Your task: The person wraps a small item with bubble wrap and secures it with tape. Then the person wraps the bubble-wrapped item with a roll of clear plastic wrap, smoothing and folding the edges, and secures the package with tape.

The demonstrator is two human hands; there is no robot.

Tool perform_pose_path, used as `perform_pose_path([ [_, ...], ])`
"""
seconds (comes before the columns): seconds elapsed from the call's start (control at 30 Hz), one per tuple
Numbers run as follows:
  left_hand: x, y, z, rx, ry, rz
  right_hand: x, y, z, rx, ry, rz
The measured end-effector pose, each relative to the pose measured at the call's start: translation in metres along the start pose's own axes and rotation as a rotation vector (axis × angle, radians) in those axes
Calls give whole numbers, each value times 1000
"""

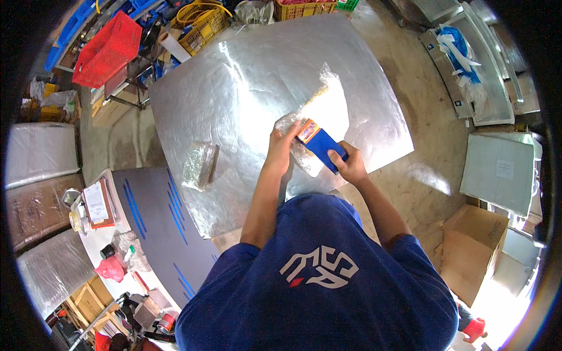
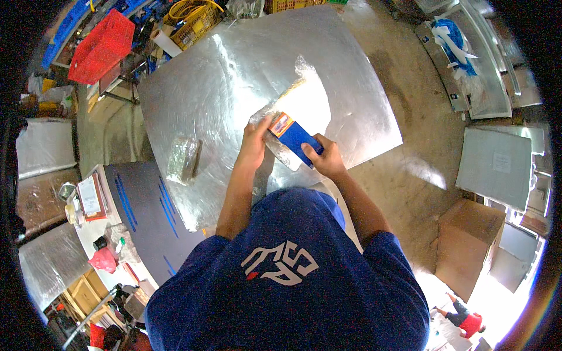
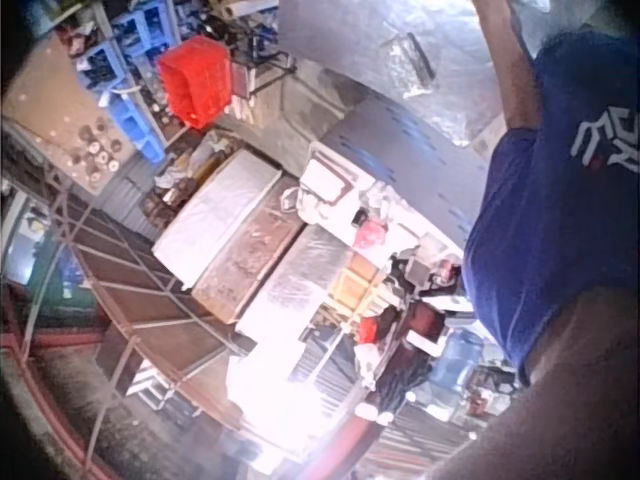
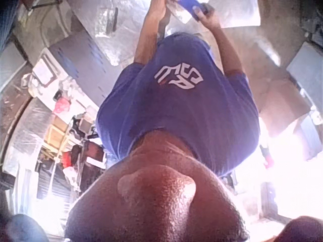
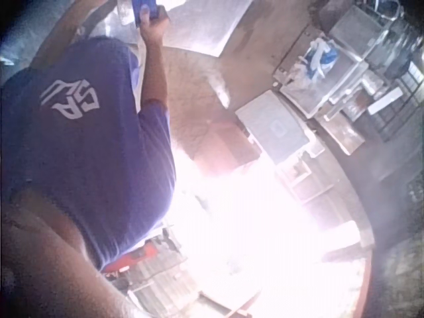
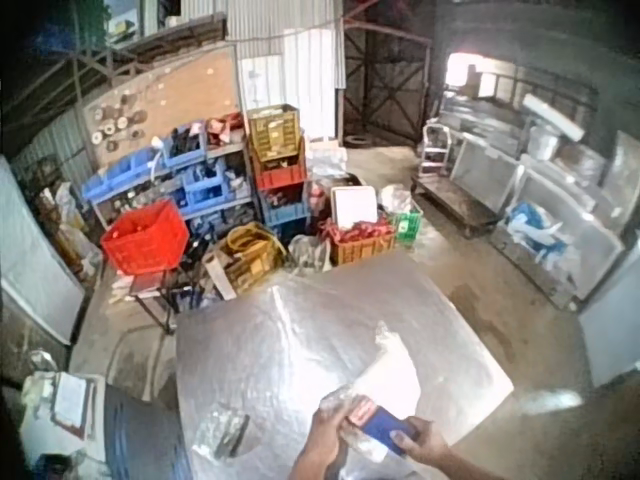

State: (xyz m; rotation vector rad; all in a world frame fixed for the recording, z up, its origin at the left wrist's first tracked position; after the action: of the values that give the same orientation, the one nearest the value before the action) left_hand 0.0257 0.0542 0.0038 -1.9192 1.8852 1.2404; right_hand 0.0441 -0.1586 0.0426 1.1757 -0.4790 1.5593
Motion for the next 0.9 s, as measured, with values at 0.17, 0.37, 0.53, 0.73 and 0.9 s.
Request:
perform_pose_path([
  [0.17,9,-9,16,-366,-94,-107,-2,-4,-7,107,155,44],
  [0.37,21,-15,35,-430,-190,-251,1,16,8,151,287,-61],
  [0.53,21,-2,38,-346,-192,-268,11,21,12,165,531,-145],
  [0.73,21,12,23,-307,-509,-417,113,-1,-2,351,999,-90],
  [0.9,22,17,11,-315,-461,-416,134,-1,-8,442,1044,-71],
])
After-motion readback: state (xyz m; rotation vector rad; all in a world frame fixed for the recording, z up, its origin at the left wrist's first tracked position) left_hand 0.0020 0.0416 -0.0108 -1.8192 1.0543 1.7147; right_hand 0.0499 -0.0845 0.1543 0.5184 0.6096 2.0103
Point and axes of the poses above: each hand's wrist, its own y-axis away from the middle knuckle, its own z-axis out of the back of the hand, x = y × z, the point moved 5 cm from there along -y, towards the middle knuckle, and after that the axes turned 1 degree about -z, right-handed, at the moved point
